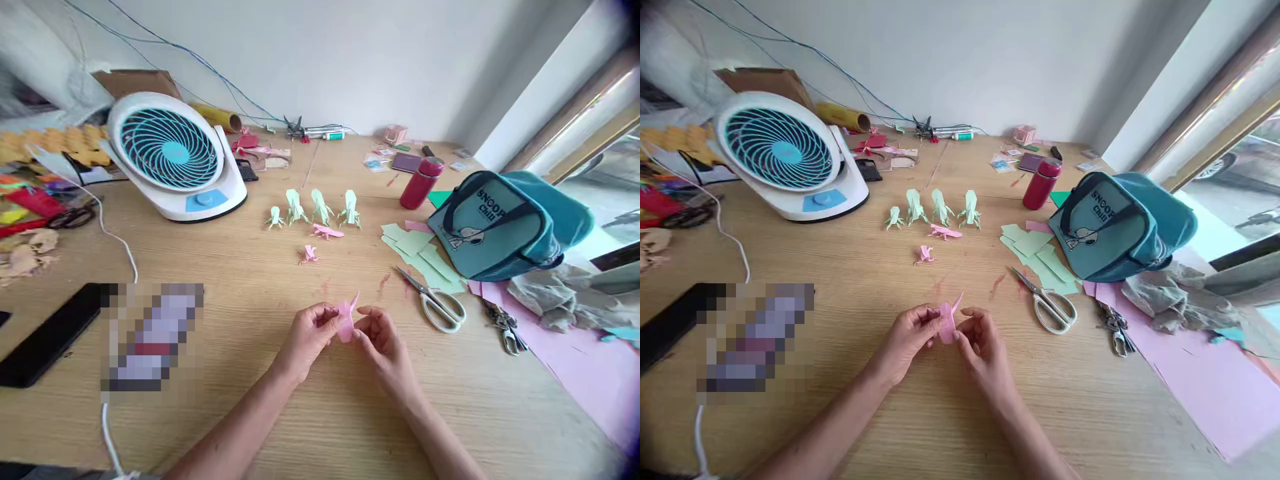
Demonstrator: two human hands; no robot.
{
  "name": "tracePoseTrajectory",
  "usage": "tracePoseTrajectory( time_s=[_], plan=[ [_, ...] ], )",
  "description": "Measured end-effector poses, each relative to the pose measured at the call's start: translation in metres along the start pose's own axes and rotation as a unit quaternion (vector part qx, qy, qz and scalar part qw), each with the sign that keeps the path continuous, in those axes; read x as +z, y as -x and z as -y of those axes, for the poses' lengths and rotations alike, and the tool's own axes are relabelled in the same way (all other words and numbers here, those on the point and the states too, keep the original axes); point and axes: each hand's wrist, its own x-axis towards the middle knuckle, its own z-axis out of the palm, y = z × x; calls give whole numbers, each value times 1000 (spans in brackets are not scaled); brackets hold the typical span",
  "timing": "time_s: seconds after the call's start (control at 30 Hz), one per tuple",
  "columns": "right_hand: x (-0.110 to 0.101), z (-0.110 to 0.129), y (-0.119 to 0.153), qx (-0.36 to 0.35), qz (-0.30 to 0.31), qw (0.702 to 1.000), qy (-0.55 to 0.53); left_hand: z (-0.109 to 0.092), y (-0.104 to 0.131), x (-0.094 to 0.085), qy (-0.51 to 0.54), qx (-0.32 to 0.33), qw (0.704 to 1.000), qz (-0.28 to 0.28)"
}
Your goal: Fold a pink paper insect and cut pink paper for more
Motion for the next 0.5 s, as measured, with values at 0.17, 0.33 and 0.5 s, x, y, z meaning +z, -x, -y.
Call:
tracePoseTrajectory(
  time_s=[0.17,0.33,0.5],
  plan=[
    [-2,1,0,26,26,996,80,-2,-6,0,44,-2,999,6],
    [-1,-2,-1,21,3,997,72,0,-8,-2,111,-21,990,80],
    [1,-2,-2,14,12,997,74,5,-10,-2,118,-9,992,50]
  ],
)
